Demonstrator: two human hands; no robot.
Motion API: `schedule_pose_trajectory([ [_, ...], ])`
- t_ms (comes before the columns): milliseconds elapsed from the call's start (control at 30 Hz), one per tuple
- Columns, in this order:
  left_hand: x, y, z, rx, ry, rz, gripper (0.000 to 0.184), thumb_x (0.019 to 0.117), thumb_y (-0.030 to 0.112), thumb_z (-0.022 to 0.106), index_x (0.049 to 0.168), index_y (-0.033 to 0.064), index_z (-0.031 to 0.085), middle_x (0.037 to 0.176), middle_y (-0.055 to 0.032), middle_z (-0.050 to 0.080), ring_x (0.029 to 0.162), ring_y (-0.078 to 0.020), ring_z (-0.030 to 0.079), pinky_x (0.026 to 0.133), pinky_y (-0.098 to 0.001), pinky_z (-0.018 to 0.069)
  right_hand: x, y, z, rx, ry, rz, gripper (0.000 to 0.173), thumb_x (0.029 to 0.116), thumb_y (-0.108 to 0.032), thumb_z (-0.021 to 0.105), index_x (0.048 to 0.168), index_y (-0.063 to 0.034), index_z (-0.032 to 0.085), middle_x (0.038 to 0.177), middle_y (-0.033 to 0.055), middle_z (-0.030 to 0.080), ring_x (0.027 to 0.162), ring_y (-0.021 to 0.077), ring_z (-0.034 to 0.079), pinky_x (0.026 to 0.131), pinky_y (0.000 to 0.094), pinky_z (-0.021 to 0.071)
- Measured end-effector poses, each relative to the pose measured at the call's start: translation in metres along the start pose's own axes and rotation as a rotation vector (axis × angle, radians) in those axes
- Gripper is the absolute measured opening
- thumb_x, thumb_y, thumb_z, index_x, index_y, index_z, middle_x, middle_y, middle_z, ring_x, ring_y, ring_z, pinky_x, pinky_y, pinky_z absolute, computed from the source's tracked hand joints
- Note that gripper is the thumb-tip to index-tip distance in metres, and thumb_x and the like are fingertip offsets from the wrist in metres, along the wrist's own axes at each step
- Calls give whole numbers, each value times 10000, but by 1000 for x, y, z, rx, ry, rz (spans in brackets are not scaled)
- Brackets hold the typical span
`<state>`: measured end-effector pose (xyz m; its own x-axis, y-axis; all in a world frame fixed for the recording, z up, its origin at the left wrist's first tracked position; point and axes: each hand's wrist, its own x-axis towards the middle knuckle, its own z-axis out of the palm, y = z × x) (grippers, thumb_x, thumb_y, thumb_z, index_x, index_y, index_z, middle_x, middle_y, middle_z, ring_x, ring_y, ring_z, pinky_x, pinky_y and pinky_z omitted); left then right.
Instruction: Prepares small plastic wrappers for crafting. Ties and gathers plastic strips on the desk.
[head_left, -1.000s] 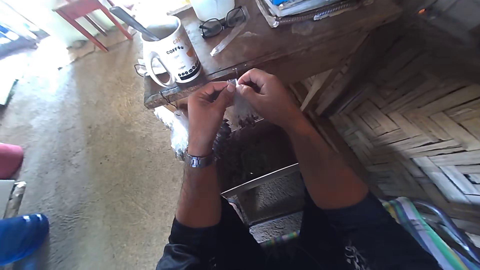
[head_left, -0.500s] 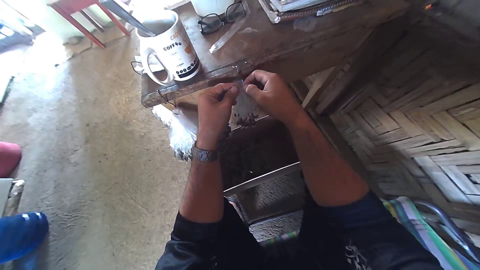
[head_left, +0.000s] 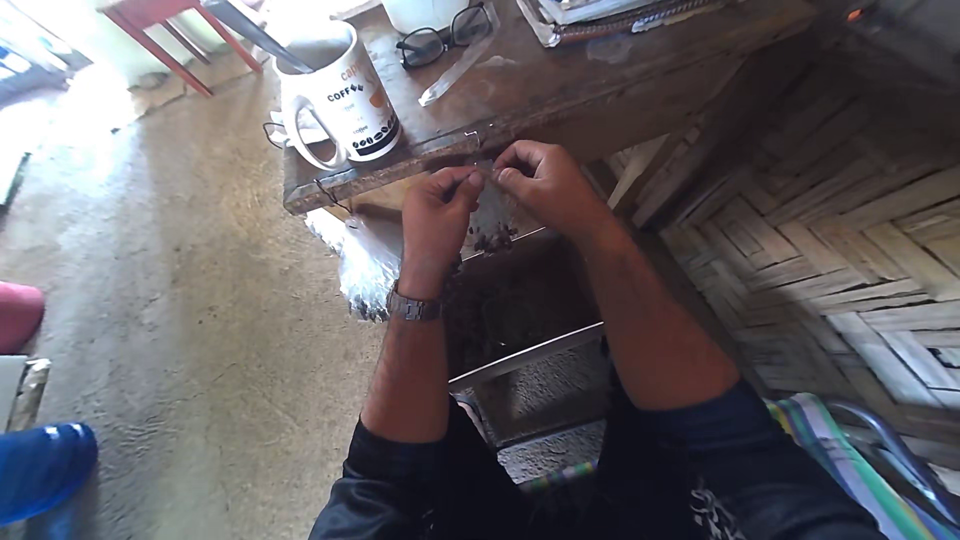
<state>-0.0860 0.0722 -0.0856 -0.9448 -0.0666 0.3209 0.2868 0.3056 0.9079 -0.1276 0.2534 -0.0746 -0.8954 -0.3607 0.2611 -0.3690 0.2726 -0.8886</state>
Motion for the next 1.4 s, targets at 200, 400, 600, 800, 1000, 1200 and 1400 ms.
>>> schedule_pose_trajectory([
  [200, -1, 0, 0, 6, -12, 29, 187, 1013, 212, 664, 1059, 59, 762, 867, -16, 739, 704, -82, 666, 624, -249, 554, 0, 2, -3, 33, -18, 11, 131, 1005, -172, 592, 990, -89, 692, 821, -8, 668, 714, 45, 619, 664, 241, 519],
  [400, -1, -3, 1, -6, 2, 44, 182, 1015, 199, 663, 1083, 65, 764, 894, -14, 740, 711, -80, 660, 626, -246, 548, 1, 6, 1, 47, 2, 9, 132, 1007, -162, 591, 998, -78, 692, 831, 1, 670, 726, 47, 622, 678, 240, 524],
  [600, -1, 0, 1, -32, 15, 59, 200, 1027, 194, 644, 1127, 58, 750, 941, -24, 750, 757, -101, 690, 662, -265, 576, 0, 2, -3, 44, 4, 33, 157, 1017, -165, 574, 1012, -68, 698, 859, 17, 690, 754, 66, 643, 696, 260, 538],
  [800, 0, -1, 4, -19, 28, 65, 207, 1024, 231, 654, 1082, 61, 757, 915, -17, 750, 735, -89, 683, 643, -255, 569, 0, 1, -5, 30, 12, 16, 145, 1012, -176, 593, 995, -79, 699, 829, 0, 679, 728, 50, 628, 677, 245, 524],
  [1000, 1, -4, 6, -28, 33, 72, 180, 1006, 216, 680, 1051, 68, 771, 902, -13, 748, 717, -85, 671, 641, -259, 563, 0, 2, -1, 47, 16, 18, 141, 1011, -157, 581, 988, -76, 694, 804, -2, 657, 699, 46, 607, 653, 230, 508],
  [1200, 4, -5, 7, -10, 46, 66, 185, 1000, 236, 690, 1033, 75, 776, 870, -8, 743, 694, -84, 661, 616, -260, 548, 3, 8, 2, 64, 21, 16, 169, 1017, -170, 558, 992, -73, 694, 818, 3, 660, 726, 63, 614, 680, 263, 517],
  [1400, 5, -7, 8, -21, 60, 85, 184, 1004, 229, 686, 1048, 73, 774, 875, -11, 744, 688, -83, 659, 605, -256, 547, 2, 6, 4, 71, 21, 58, 159, 1029, -175, 570, 1011, -68, 686, 831, 6, 657, 724, 58, 608, 685, 251, 514],
])
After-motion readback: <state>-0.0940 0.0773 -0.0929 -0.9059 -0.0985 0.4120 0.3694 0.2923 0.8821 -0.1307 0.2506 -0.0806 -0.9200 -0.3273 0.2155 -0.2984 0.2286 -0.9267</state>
